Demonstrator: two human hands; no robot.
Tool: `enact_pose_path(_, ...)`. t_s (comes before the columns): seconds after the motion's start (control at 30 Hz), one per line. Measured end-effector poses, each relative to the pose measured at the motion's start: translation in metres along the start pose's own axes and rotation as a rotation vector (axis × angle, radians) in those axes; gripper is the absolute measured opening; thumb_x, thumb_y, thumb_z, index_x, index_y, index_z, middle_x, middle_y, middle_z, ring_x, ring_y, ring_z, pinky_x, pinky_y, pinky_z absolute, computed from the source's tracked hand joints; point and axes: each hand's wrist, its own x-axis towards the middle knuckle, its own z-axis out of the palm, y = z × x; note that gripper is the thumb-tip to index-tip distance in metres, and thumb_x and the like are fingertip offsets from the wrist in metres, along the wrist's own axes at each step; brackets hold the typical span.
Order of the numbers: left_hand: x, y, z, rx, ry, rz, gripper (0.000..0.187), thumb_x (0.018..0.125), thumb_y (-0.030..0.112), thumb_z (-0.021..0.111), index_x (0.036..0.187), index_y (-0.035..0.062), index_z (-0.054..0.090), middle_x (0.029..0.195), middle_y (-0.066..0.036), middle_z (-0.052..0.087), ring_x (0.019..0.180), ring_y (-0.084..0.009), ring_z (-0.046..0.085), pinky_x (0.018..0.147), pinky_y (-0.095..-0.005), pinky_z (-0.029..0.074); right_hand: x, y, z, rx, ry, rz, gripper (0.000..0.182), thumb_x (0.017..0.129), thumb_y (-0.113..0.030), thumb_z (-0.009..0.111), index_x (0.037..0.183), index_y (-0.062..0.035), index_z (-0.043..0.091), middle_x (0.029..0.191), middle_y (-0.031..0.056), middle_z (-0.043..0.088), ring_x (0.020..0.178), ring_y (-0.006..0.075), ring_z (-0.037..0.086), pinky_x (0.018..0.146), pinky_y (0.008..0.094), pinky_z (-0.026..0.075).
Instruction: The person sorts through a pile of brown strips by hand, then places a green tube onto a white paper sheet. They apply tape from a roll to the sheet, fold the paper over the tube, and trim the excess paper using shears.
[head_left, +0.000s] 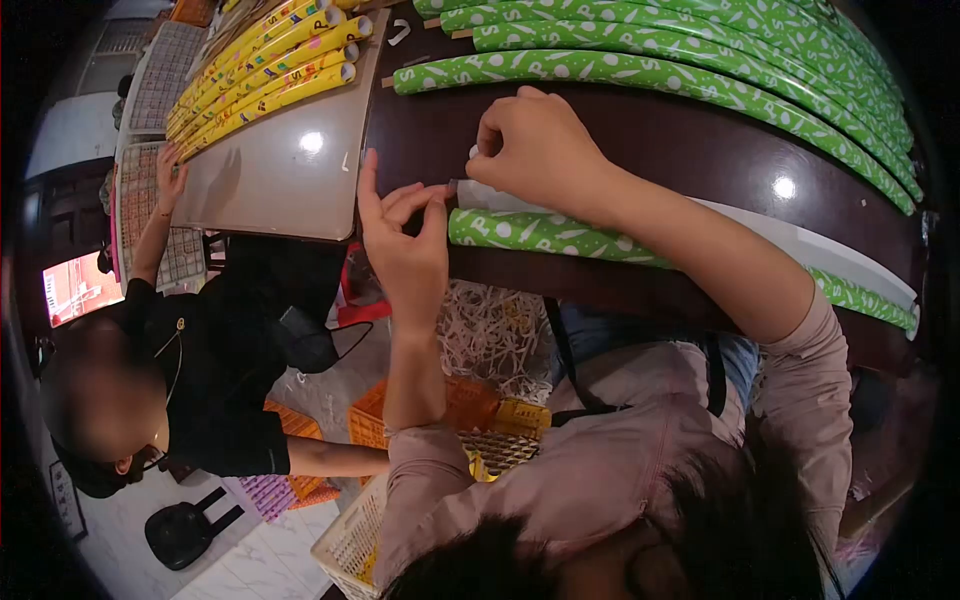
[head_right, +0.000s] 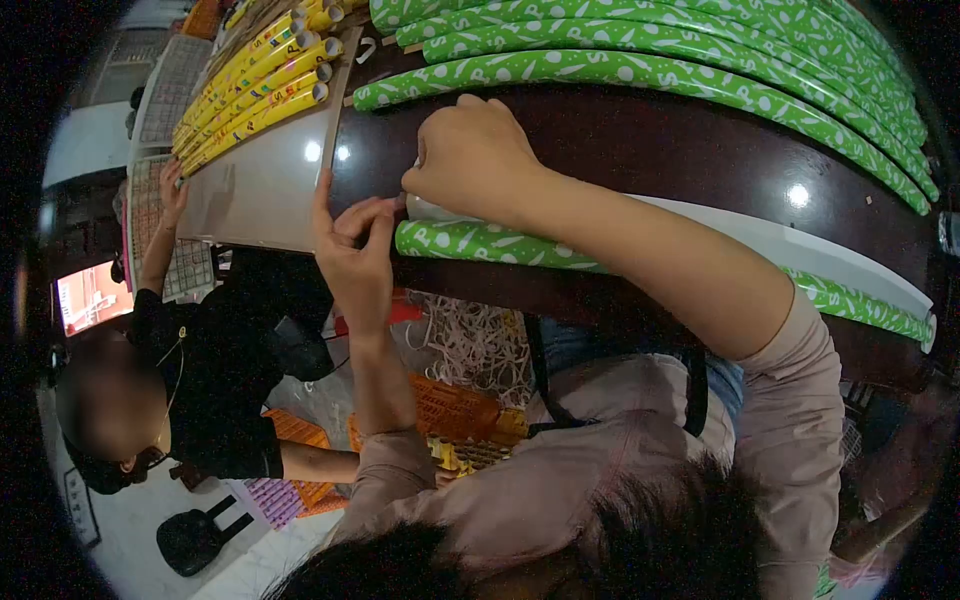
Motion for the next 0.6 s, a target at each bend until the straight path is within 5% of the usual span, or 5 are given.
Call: enact_pose_path(0.6,0.019,0.013,-0.003,0.114,-0.131,0.169,0.058,0.077,-0.003,0.067,0.132,-0.0027,0.046,0.078,-0.004,0.067,0.082,-0.0118,0.060,0.089,-0.0283,0.042,-0.002,0.004,-0.002,0.020,0.001,0.030,0.022,0.067,-0.027,0.067,0.069,-0.0053,0.072,0.072,0.0152,0.067,0.082,0.0321,0.061,0.081,0.0417,0.048)
